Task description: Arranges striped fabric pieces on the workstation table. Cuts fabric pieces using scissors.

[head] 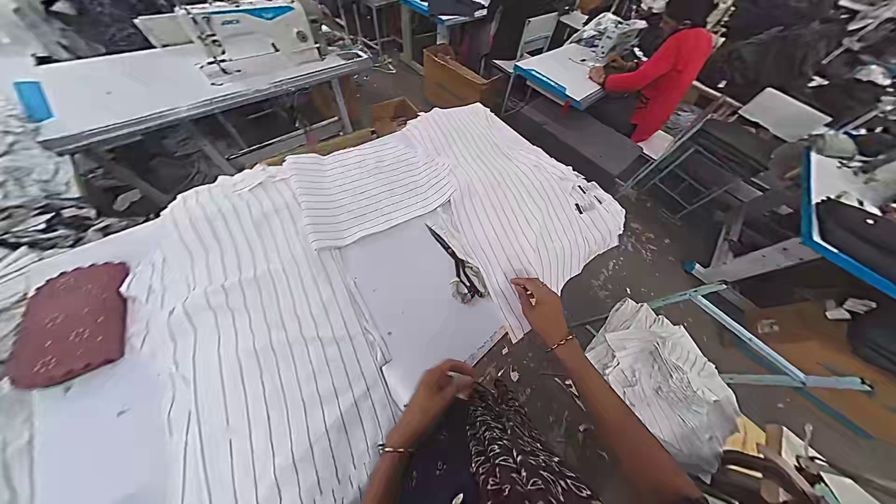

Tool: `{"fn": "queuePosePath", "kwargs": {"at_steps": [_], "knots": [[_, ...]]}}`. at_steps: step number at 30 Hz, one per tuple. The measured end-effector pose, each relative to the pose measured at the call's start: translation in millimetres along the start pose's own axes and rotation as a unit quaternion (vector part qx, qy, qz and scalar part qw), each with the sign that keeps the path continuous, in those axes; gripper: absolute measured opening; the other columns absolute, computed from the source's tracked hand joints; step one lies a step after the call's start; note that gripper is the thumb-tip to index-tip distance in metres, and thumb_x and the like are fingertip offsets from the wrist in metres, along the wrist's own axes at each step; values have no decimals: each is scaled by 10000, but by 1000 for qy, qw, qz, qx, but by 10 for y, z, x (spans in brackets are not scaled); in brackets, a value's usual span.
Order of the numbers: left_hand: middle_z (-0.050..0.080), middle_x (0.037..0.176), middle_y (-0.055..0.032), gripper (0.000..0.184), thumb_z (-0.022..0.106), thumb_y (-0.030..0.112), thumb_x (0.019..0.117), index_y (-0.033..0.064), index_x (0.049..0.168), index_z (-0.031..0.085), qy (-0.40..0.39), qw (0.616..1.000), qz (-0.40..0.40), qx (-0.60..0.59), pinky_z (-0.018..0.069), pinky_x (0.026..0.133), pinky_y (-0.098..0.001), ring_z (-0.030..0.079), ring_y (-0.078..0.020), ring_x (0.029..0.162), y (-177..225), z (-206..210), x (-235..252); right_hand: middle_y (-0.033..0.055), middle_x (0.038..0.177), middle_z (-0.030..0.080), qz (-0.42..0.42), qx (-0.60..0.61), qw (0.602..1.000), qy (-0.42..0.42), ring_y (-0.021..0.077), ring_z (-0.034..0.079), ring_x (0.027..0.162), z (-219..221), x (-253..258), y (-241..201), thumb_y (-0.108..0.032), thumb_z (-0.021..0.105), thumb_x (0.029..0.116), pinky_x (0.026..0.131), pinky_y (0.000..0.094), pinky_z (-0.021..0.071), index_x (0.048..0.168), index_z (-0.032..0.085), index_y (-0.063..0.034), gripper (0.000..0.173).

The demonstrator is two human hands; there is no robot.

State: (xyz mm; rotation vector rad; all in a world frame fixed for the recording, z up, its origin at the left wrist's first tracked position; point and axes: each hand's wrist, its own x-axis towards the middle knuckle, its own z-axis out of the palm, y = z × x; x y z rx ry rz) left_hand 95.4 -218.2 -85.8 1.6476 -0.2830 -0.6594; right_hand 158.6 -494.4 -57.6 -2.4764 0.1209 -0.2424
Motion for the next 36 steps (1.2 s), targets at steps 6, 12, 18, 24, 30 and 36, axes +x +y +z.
{"fn": "queuePosePath", "kwargs": {"at_steps": [6, 12, 18, 24, 30, 36], "knots": [[657, 1240, -232, 350, 603, 182, 1033, -14, 1322, 628, -213, 976, 19, 51, 509, 991, -451, 658, -295, 1090, 89, 556, -249, 281, 1377, 586, -34, -43, 998, -1, 434, 578, 1273, 342, -60, 202, -249, 722, 930, 1055, 552, 478, 1306, 657, 17, 465], [624, 1320, -258, 347, 602, 162, 1032, -39, 1313, 626, -110, 986, 5, 125, 432, 1102, -501, 597, -369, 1254, 19, 497, -612, 335, 1417, 520, -27, -57, 997, -34, 497, 538, 1291, 430, -308, 101, -299, 803, 858, 1019, 621, 465, 1271, 636, 71, 578], [647, 1271, -259, 313, 565, 144, 1048, -50, 1283, 638, -88, 990, 11, 108, 449, 1075, -523, 623, -377, 1207, -12, 573, -790, 309, 1172, 684, -13, -97, 994, -41, 493, 657, 1109, 116, -374, 38, -125, 523, 1053, 952, 661, 474, 1229, 656, 89, 307], [673, 1220, -257, 297, 561, 142, 1047, -56, 1243, 662, -66, 993, 38, 93, 472, 1046, -508, 652, -362, 1153, 27, 533, -798, 318, 1025, 693, -45, -45, 995, 76, 440, 683, 907, -558, -127, -145, -190, 525, 1065, 824, 605, 498, 1240, 639, 83, 344], [680, 1215, -232, 385, 461, 224, 1095, -53, 1297, 636, -1, 997, 71, 11, 505, 1005, -430, 673, -280, 1094, 301, 419, -513, 156, 937, 731, -72, 53, 996, -32, 139, 633, 748, -950, -239, -430, -123, 782, 880, 716, 349, 522, 1050, 745, 44, 241], [722, 966, -71, 308, 475, 231, 1091, -31, 1167, 620, 82, 973, -46, -209, 597, 807, -315, 709, -114, 851, 677, 316, 178, 130, 960, 776, -215, 147, 957, -126, 205, 751, 890, -286, -1186, -736, -38, 680, 910, 849, 360, 604, 1008, 797, -3, 156]]}}
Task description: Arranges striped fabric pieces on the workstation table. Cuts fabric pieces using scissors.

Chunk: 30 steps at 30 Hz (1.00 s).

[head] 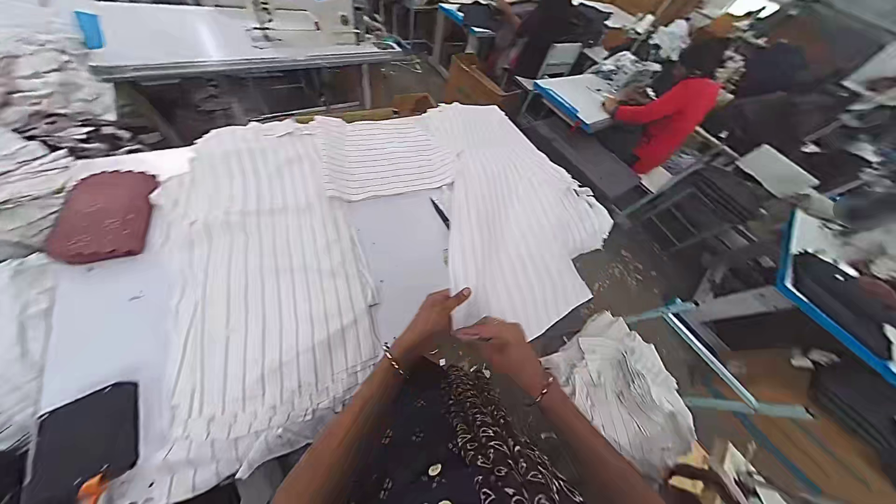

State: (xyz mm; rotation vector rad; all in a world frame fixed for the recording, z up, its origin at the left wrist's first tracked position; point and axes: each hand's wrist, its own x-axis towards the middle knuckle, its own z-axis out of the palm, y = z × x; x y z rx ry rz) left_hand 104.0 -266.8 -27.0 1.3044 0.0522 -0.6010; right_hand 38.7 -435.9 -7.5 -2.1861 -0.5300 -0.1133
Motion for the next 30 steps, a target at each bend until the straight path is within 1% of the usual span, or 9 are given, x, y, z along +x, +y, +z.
{"fn": "queuePosePath", "kwargs": {"at_steps": [4, 8, 9, 12, 16, 21, 24, 27, 30], "knots": [[707, 867, -64, 180, 577, 117, 1035, -42, 1093, 637, 125, 990, -11, 58, 590, 723, -293, 689, -96, 739, 77, -423, 198, 240, 1142, 737, 8, 41, 985, -167, 382, 732, 1048, 216, -277, -199, 60, 531, 981, 940, 536, 558, 1240, 709, 43, 315], [671, 862, -108, 276, 501, 162, 1075, -73, 1103, 644, 193, 950, 107, 223, 539, 755, -326, 649, -114, 768, 122, -435, 72, 181, 1120, 757, -43, 32, 996, -66, 285, 746, 1033, 79, -124, -272, -18, 583, 995, 944, 423, 578, 1204, 726, 35, 259], [694, 931, -195, 300, 510, 129, 1054, -128, 1136, 641, 128, 945, 143, 265, 539, 835, -424, 676, -209, 859, 118, -313, -36, 170, 1106, 763, -82, 41, 996, -26, 260, 747, 1032, 48, -13, -328, -8, 605, 975, 947, 379, 581, 1158, 743, 40, 234], [715, 1006, -181, 270, 626, 105, 946, -112, 1094, 685, -165, 915, 133, 344, 518, 921, -354, 673, -166, 966, 101, -41, -512, 181, 1086, 760, -157, 94, 983, -22, 252, 737, 1048, -44, 339, -523, 1, 657, 941, 954, 341, 575, 1084, 754, 58, 181], [732, 951, 59, 151, 717, 141, 918, 50, 1038, 732, -310, 923, 134, 184, 540, 872, -193, 649, 53, 911, -79, -289, -550, 184, 1083, 746, -18, 2, 968, -249, 328, 717, 1025, -80, 532, -480, -275, 651, 1002, 914, 528, 545, 1206, 723, -4, 347], [747, 975, 72, 171, 647, 105, 973, 24, 1087, 746, -201, 970, 48, 125, 538, 859, -176, 654, 68, 891, -217, -897, -849, 164, 833, 690, 53, 97, 936, -334, 200, 637, 747, 238, 489, -128, -265, 541, 1063, 735, 374, 509, 1049, 713, 54, 363], [734, 826, 84, 87, 656, 68, 953, 43, 973, 737, -1, 998, 11, 57, 561, 728, -188, 664, 35, 740, -315, -1104, -956, 119, 748, 660, 53, 99, 940, -323, 132, 590, 682, 323, 554, -126, -281, 642, 1002, 666, 310, 469, 912, 708, 49, 349], [561, 665, 4, 295, 700, 296, 974, 9, 1044, 711, 233, 943, -55, 231, 451, 641, -331, 493, -104, 599, -326, -1227, -755, 99, 687, 637, 49, 55, 942, -328, 140, 578, 621, 330, 589, -131, -365, 698, 953, 604, 333, 458, 879, 701, 18, 390], [693, 990, -207, 549, 644, 456, 988, 36, 1334, 571, 265, 876, -160, 369, 526, 865, -579, 684, -382, 939, -203, -1115, -451, 71, 621, 594, 28, 36, 953, -301, 137, 547, 558, 333, 538, -49, -436, 709, 926, 542, 333, 436, 824, 681, -11, 439]]}}
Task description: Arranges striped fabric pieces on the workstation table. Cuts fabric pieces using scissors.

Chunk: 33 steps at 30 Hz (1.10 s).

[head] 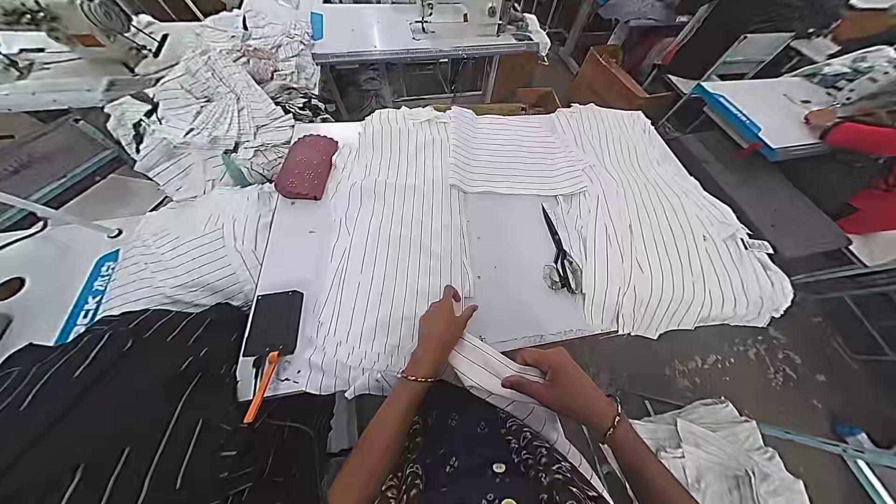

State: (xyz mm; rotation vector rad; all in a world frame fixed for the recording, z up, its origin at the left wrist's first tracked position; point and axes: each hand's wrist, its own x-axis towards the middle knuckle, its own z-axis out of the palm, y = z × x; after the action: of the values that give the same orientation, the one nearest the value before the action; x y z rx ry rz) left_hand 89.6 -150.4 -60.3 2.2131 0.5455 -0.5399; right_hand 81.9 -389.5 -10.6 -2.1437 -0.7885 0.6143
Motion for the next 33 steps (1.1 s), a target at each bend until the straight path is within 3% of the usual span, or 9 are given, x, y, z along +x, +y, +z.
{"fn": "queuePosePath", "kwargs": {"at_steps": [3, 6, 12, 17, 21, 24, 27, 30, 33], "knots": [[660, 1240, -224, 571, 545, 405, 1035, 19, 1438, 426, -22, 995, -50, 85, 517, 954, -554, 662, -386, 1153, 211, 59, 46, 63, 603, 588, -17, -24, 998, 48, 128, 546, 539, -12, -77, 54, -441, 705, 919, 518, 310, 431, 793, 676, -23, 438], [679, 1166, -222, 385, 466, 267, 1063, -5, 1325, 541, -4, 999, -36, 34, 516, 936, -556, 665, -380, 1122, 130, 63, 66, 55, 643, 641, -20, -21, 995, 96, 93, 588, 573, -18, -119, 122, -391, 713, 915, 545, 265, 466, 817, 707, -31, 373], [673, 907, -179, 316, 517, 238, 1041, -25, 1193, 603, 44, 997, 5, -56, 532, 812, -520, 677, -339, 875, -96, 46, 30, 28, 669, 671, -27, -17, 994, 109, 48, 593, 590, -161, 94, 137, -382, 698, 931, 557, 236, 467, 830, 735, -52, 347], [676, 1213, -220, 548, 501, 423, 1050, -4, 1394, 488, -11, 996, -45, 80, 526, 928, -562, 678, -389, 1113, 86, 42, -9, 43, 648, 659, -65, -30, 996, 48, 96, 590, 572, -290, 474, 47, -403, 712, 924, 543, 297, 459, 823, 734, -51, 367], [694, 1115, -224, 397, 445, 300, 1080, -14, 1285, 576, -11, 1000, -14, 25, 520, 922, -566, 680, -391, 1076, 46, 52, 53, 64, 650, 648, -69, -30, 997, 19, 125, 582, 580, -324, 642, -5, -400, 701, 938, 555, 327, 449, 830, 728, -36, 381], [646, 829, -221, 300, 512, 178, 1050, -97, 1095, 625, 78, 987, 75, -115, 528, 771, -520, 656, -355, 795, -243, 62, -22, 41, 638, 638, -61, -12, 998, 30, 70, 550, 568, -387, 709, 54, -388, 718, 927, 553, 277, 425, 810, 726, -32, 375], [564, 649, -133, 199, 553, 52, 962, -118, 883, 620, 236, 946, 120, -187, 479, 610, -401, 557, -209, 606, -556, -123, -356, -51, 576, 552, -61, 55, 997, -14, -44, 415, 522, -454, 829, 43, -365, 778, 878, 518, 167, 332, 804, 727, -31, 346], [586, 679, -176, 217, 555, 60, 945, -141, 894, 617, 340, 927, 64, -146, 492, 617, -457, 583, -250, 626, -995, -562, -834, -64, 571, 546, -72, 115, 982, -131, -53, 416, 517, -353, 1020, -83, -352, 828, 840, 511, 162, 334, 830, 718, -16, 354], [630, 871, -359, 311, 536, 96, 980, -208, 1001, 595, 430, 900, -43, -63, 505, 756, -630, 644, -468, 801, -1493, -1173, -1316, -31, 630, 608, -99, 139, 965, -199, -41, 490, 571, -303, 1224, -201, -323, 839, 836, 545, 175, 379, 811, 707, 2, 351]]}}
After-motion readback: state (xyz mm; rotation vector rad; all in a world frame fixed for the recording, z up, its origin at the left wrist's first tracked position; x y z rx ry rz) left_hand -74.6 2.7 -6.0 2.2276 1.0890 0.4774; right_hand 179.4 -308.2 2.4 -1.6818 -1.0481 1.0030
